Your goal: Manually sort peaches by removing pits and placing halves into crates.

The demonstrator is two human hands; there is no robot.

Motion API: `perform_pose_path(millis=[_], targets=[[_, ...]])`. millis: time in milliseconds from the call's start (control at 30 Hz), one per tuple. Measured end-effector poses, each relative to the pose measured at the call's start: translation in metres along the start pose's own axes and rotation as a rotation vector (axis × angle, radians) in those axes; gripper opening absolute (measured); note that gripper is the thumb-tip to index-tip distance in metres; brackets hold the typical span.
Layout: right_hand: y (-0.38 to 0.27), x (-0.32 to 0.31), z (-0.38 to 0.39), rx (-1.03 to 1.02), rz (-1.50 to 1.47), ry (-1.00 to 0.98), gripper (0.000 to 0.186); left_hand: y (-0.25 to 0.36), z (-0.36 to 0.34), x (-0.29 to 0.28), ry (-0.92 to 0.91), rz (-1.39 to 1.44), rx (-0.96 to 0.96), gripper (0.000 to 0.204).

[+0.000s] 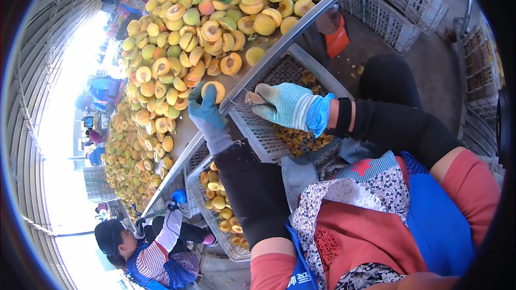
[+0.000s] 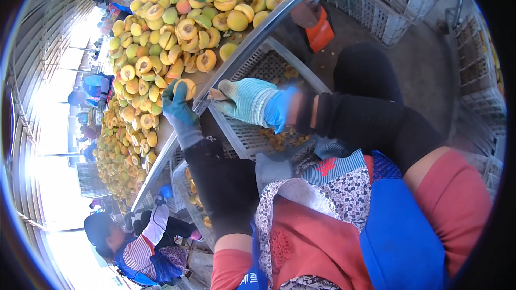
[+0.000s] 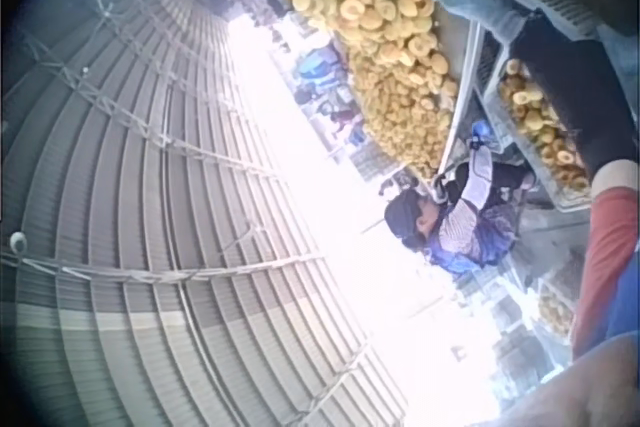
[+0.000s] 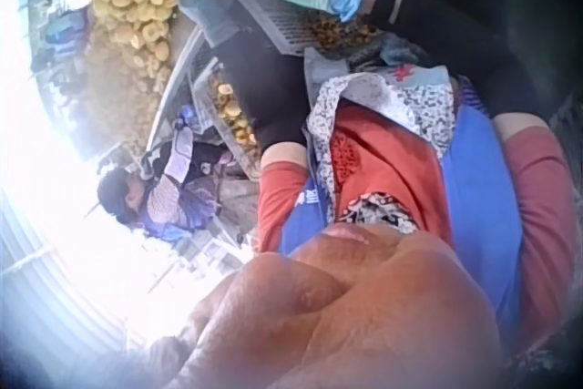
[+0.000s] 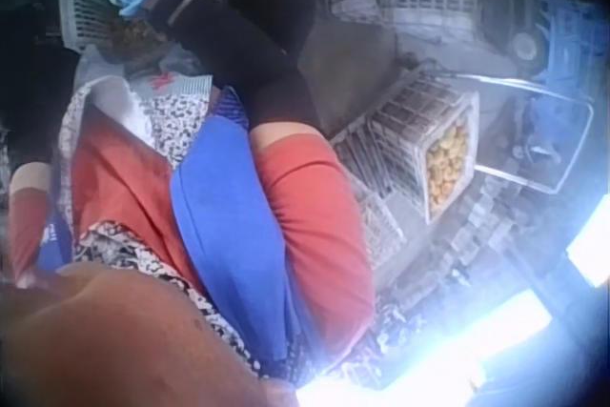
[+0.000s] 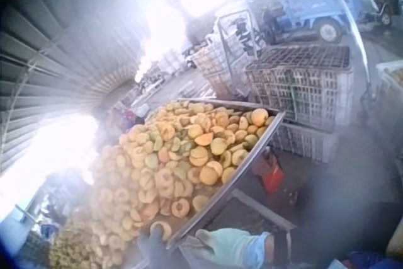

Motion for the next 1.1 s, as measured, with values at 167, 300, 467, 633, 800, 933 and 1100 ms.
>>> perform_pose_path(millis=[167,300,467,633,800,933,1100], targets=[[-0.012,0.021,-0.002,0.013,-0.019,-0.045,0.026,-0.017,0.062,0.008,-0.091,0.491,-0.128,0.031],[-0.015,0.035,0.001,-0.019,0.039,-0.110,0.029,-0.014,0.092,0.012,-0.066,0.671,-0.165,0.045],[-0.021,0.046,0.003,0.006,0.091,-0.170,0.032,-0.016,0.095,-0.003,0.026,0.607,-0.075,0.051],[-0.011,0.063,0.006,0.063,0.070,-0.242,0.033,-0.015,0.096,0.001,-0.023,0.597,-0.085,0.044],[-0.019,0.076,0.014,0.088,-0.198,-0.245,0.032,-0.030,0.097,-0.004,0.002,0.685,-0.129,0.043],[-0.018,0.085,0.020,0.146,-0.221,-0.328,0.032,-0.036,0.096,-0.001,-0.060,0.716,-0.181,0.044],[-0.008,0.110,0.034,0.266,-0.531,-0.361,0.034,-0.036,0.094,-0.005,-0.107,0.541,-0.166,0.039]])
Point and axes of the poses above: each hand's wrist, its own z-axis away from the middle knuckle, its own x-axis out of the palm, y = z × x, the point moved 8 cm from there along -z, towards the middle knuckle, and after that the axes turned 12 degrees about -x, right-handed, at the moved point
